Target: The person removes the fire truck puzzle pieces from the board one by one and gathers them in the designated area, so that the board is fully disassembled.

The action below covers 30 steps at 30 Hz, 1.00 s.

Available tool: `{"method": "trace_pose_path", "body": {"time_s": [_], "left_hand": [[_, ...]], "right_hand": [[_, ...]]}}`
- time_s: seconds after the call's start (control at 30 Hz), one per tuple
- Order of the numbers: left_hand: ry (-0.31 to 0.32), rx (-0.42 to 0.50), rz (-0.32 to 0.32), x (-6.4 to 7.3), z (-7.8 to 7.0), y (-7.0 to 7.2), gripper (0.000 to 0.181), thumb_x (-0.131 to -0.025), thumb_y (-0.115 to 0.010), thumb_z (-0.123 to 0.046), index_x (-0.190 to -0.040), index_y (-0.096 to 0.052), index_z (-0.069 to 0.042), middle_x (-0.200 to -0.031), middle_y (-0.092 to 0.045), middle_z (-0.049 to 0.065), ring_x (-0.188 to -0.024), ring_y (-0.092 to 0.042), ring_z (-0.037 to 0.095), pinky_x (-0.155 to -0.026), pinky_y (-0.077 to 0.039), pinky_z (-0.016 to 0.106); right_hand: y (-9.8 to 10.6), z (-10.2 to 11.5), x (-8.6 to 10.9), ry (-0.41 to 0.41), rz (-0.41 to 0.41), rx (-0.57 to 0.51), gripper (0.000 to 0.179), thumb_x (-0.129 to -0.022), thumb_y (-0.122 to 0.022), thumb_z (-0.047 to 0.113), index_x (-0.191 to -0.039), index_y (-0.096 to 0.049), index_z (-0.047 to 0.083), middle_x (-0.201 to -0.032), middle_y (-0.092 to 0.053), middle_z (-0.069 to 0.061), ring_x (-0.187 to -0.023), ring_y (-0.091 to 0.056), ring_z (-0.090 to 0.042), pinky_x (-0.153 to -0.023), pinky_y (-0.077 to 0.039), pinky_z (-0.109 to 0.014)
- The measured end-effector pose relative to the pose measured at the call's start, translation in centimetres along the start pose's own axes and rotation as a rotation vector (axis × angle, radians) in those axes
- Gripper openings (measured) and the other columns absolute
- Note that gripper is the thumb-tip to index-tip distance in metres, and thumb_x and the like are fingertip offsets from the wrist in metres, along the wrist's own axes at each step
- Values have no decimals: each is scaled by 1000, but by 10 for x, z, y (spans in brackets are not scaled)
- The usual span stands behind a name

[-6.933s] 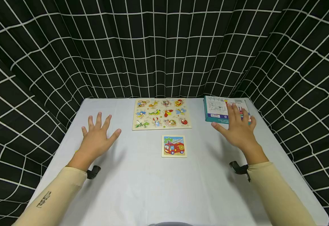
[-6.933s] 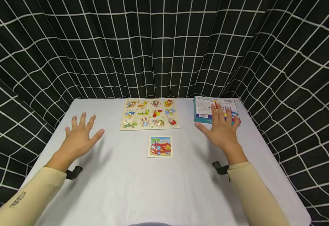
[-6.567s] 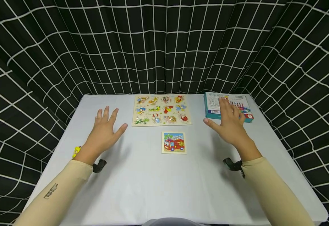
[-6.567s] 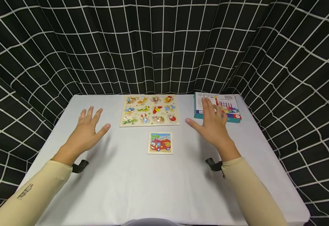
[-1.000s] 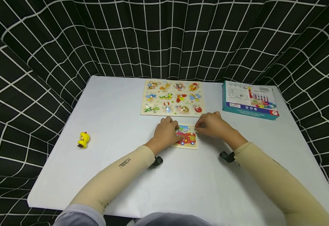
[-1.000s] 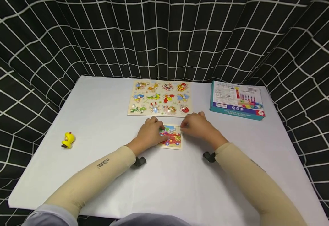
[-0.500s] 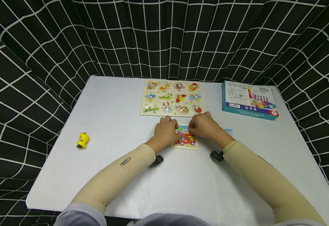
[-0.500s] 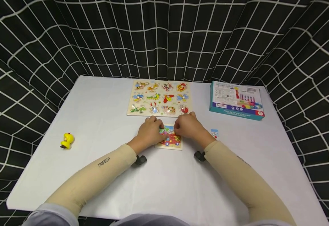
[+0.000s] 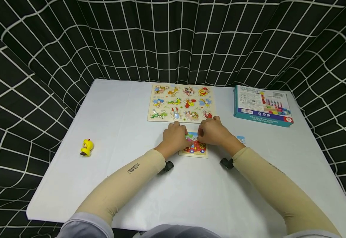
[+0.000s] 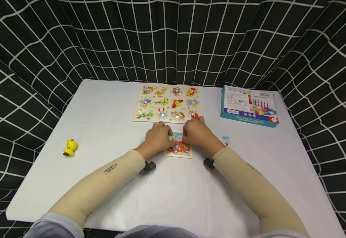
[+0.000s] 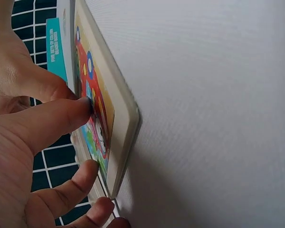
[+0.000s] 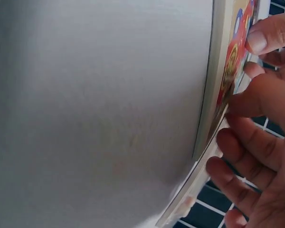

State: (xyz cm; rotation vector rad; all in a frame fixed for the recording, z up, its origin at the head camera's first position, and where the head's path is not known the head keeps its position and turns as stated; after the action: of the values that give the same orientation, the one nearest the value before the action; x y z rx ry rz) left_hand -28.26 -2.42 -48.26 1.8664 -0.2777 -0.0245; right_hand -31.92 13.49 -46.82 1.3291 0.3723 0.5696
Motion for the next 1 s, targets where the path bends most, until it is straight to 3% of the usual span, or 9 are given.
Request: {"method": "trace_pose_path", "body": {"time_s": [0.27,0.43,0.67,0.83,1.0], "left_hand": [[-1,23,-8,-1,0,0,42,-73,-79,-55,-88,-62,-21,-98,-48,2,-91,-45,21,-67,-43,38],[-6,50,1,-1,1,-1,43,-74,-78,-56,-90,-62,-19,-100,-48,2,-93,-44,21,-67,-42,37],[0,50,11,-1,3,0,44,-74,-78,-57,-90,-62,-19,-101,-48,2,-92,-44,20,-67,-42,37],[-8,58,1,0,4,-1,44,-74,-78,-57,-90,-61,-19,-100,-48,2,-92,-43,20,-68,-41,37],[-17,45,-5,1,4,-2,44,-74,-77,-59,-86,-61,-19,-101,-48,2,-92,-44,20,-67,-41,36]], "right_hand": [[16,-7,10,20,-54,-33,16,-72,-80,28,-68,-65,23,-70,-57,10,-78,-52,-16,-87,-25,-52],[23,-41,33,-12,-85,-43,15,-71,-79,26,-68,-65,23,-72,-60,11,-78,-52,-17,-85,-22,-50],[20,-95,67,-148,-12,-74,13,-74,-82,25,-71,-70,23,-80,-65,8,-94,-51,-24,-89,-17,-57],[17,-110,80,-129,-38,-67,14,-73,-82,25,-70,-69,25,-93,-67,1,-110,-45,-32,-86,-16,-60],[14,-115,83,-122,-44,-58,15,-73,-83,27,-70,-68,28,-96,-67,1,-112,-42,-32,-85,-17,-58]]}}
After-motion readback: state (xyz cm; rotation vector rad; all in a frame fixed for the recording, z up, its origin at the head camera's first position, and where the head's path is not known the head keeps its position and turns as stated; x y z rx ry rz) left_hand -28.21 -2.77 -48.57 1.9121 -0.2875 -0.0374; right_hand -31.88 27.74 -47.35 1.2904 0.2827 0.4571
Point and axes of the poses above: each hand's wrist, its own x-axis away from the middle knuckle, its own y-axis out of the back of the hand, z = x × y, the point moved 3 cm from there along -x, towards the middle knuckle
